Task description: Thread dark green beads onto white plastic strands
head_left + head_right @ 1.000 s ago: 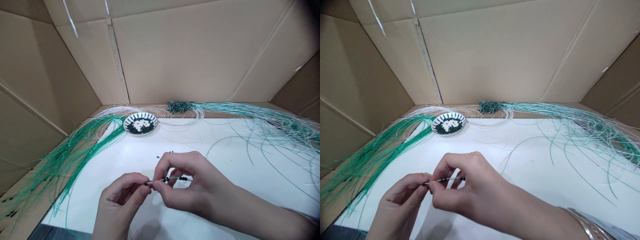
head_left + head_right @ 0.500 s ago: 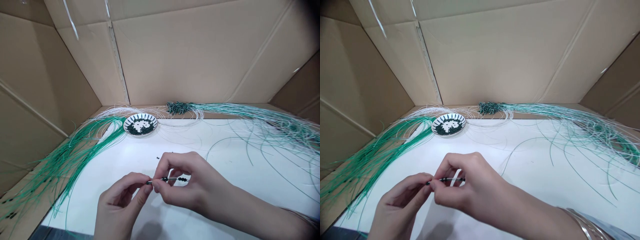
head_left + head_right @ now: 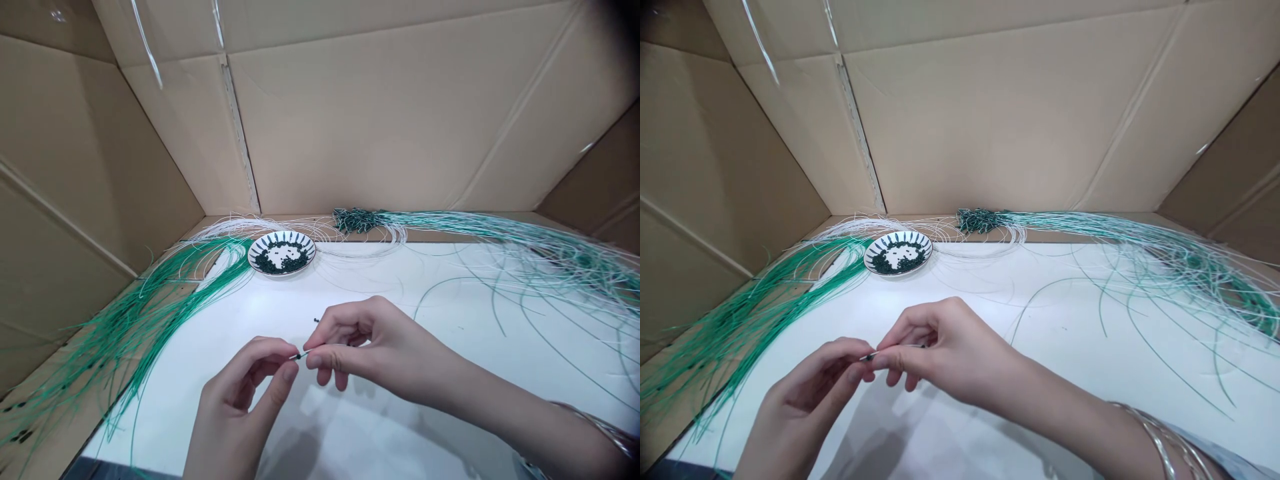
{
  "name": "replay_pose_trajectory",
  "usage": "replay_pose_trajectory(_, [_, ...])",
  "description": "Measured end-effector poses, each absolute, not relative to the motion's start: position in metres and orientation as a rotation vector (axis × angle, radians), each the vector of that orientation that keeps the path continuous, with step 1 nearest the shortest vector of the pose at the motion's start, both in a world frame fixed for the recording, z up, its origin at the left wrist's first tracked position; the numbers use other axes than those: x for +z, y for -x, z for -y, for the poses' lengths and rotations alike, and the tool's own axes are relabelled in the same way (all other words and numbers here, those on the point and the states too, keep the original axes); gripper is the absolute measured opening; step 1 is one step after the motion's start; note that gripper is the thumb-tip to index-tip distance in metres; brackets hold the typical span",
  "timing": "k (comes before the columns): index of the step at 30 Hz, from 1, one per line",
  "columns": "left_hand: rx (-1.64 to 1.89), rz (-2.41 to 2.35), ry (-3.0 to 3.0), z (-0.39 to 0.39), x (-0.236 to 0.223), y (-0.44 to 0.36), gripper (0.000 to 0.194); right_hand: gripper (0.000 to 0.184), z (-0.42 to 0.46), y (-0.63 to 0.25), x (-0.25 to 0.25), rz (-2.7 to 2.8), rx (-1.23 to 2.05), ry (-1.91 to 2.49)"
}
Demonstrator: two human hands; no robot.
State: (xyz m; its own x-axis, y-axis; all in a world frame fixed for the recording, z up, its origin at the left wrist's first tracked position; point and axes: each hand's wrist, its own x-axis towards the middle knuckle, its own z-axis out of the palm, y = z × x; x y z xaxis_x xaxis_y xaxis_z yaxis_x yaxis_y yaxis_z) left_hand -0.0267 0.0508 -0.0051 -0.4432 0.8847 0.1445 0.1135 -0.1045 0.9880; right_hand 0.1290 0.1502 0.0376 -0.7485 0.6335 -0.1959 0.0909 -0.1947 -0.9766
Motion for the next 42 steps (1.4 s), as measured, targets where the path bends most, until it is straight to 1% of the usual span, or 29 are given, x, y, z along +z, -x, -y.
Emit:
replay_pose_trajectory(3, [1.547,-1.552,-1.194,-0.051,-0.002,0.026,0.014,0.032,-0.15,-0.13,0.036,1.754,1.958,0.833])
replay_pose_trajectory(7, [1.498,-1.569,-1.179,-0.05,-0.003,0.024,0.014,0.028,-0.15,-0.132,0.033,1.855,1.876,0.824])
replay_pose_trajectory(11, [1.476,-1.601,-1.214,-0.049,-0.003,0.021,0.014,0.013,-0.151,-0.134,0.03,2.021,1.737,0.783])
replay_pose_trajectory(13, [1.482,-1.623,-1.214,-0.048,-0.001,0.02,0.015,0.009,-0.151,-0.135,0.03,2.101,1.663,0.783])
replay_pose_trajectory(15, [1.501,-1.644,-1.207,-0.049,0.001,0.018,0.015,0.01,-0.151,-0.136,0.031,2.12,1.687,0.823])
replay_pose_trajectory(19, [1.593,-1.682,-1.145,-0.05,0.001,0.019,0.017,0.01,-0.157,-0.135,0.032,1.977,1.858,0.829])
replay_pose_trajectory(21, [1.635,-1.692,-1.102,-0.05,-0.002,0.023,0.017,0.015,-0.164,-0.136,0.031,1.93,1.856,0.775])
replay_pose_trajectory(24, [1.649,-1.713,-1.098,-0.05,-0.007,0.032,0.017,0.039,-0.177,-0.14,0.03,1.996,1.857,0.741])
replay_pose_trajectory(26, [1.627,-1.737,-1.125,-0.05,-0.011,0.038,0.015,0.051,-0.184,-0.145,0.03,2.145,1.839,0.733])
replay_pose_trajectory(28, [1.632,-1.759,-1.128,-0.05,-0.013,0.043,0.014,0.057,-0.188,-0.15,0.032,2.319,1.74,0.736])
replay_pose_trajectory(31, [1.686,-1.765,-1.112,-0.05,-0.016,0.05,0.013,0.054,-0.194,-0.158,0.037,2.464,1.551,0.778])
replay_pose_trajectory(33, [1.63,-1.807,-1.164,-0.051,-0.019,0.06,0.013,0.042,-0.2,-0.165,0.039,2.547,1.46,0.825])
replay_pose_trajectory(35, [1.484,-1.934,-1.244,-0.051,-0.023,0.073,0.015,0.028,-0.207,-0.172,0.038,2.662,1.386,0.878])
replay_pose_trajectory(36, [1.39,-2.009,-1.286,-0.051,-0.025,0.08,0.016,0.027,-0.21,-0.175,0.037,2.713,1.353,0.903])
replay_pose_trajectory(39, [1.081,-2.168,-1.412,-0.052,-0.031,0.097,0.022,0.035,-0.216,-0.179,0.033,2.797,1.252,0.954])
replay_pose_trajectory(42, [0.89,-2.271,-1.515,-0.054,-0.035,0.104,0.023,0.04,-0.216,-0.178,0.03,2.82,1.184,0.961])
